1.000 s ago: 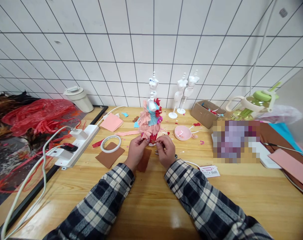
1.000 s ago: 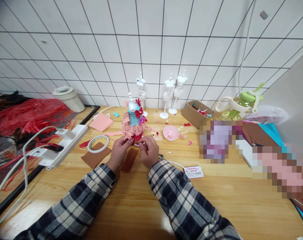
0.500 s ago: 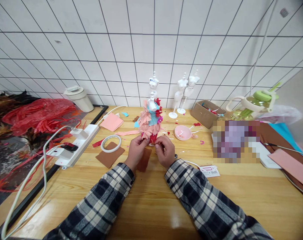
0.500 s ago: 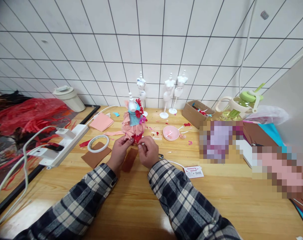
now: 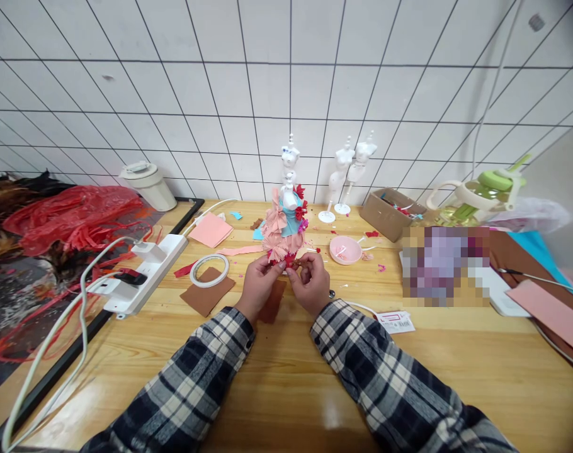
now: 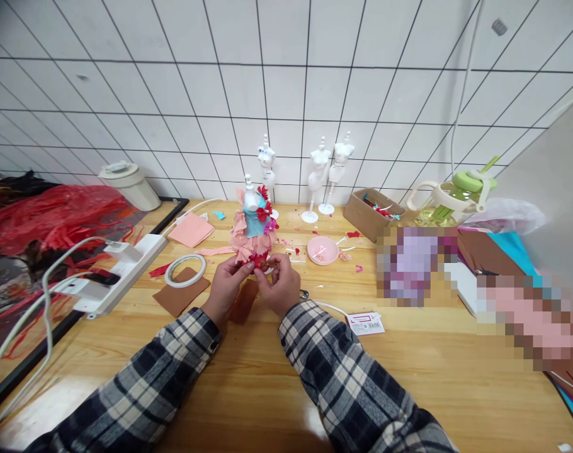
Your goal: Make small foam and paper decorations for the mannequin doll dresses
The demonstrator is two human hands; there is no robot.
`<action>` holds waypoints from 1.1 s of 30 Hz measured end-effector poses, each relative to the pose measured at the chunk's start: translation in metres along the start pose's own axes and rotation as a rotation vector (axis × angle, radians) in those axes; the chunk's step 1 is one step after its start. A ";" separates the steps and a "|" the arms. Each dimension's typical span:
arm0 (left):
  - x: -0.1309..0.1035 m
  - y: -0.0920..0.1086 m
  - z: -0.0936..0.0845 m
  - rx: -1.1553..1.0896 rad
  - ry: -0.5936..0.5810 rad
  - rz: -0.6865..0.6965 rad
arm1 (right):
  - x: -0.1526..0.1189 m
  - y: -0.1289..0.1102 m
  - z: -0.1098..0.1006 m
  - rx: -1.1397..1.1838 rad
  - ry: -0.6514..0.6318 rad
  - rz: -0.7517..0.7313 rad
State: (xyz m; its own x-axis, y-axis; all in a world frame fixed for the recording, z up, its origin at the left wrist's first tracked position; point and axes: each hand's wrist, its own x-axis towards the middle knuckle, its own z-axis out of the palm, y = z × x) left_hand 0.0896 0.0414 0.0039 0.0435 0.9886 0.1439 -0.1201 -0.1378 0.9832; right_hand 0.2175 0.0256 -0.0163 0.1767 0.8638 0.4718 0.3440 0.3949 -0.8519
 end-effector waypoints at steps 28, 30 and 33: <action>0.001 0.001 0.002 -0.024 -0.010 0.007 | 0.006 -0.003 -0.004 0.013 0.050 -0.251; 0.001 0.000 0.003 -0.041 -0.007 -0.002 | 0.006 -0.002 -0.005 0.026 0.042 -0.266; 0.003 -0.003 0.002 -0.049 0.005 -0.012 | 0.006 -0.001 -0.005 0.024 0.026 -0.264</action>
State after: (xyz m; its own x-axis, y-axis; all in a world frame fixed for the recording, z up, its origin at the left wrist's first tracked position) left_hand 0.0920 0.0444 0.0018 0.0400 0.9906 0.1310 -0.1677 -0.1226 0.9782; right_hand 0.2228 0.0282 -0.0113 0.1076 0.7215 0.6840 0.3591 0.6134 -0.7034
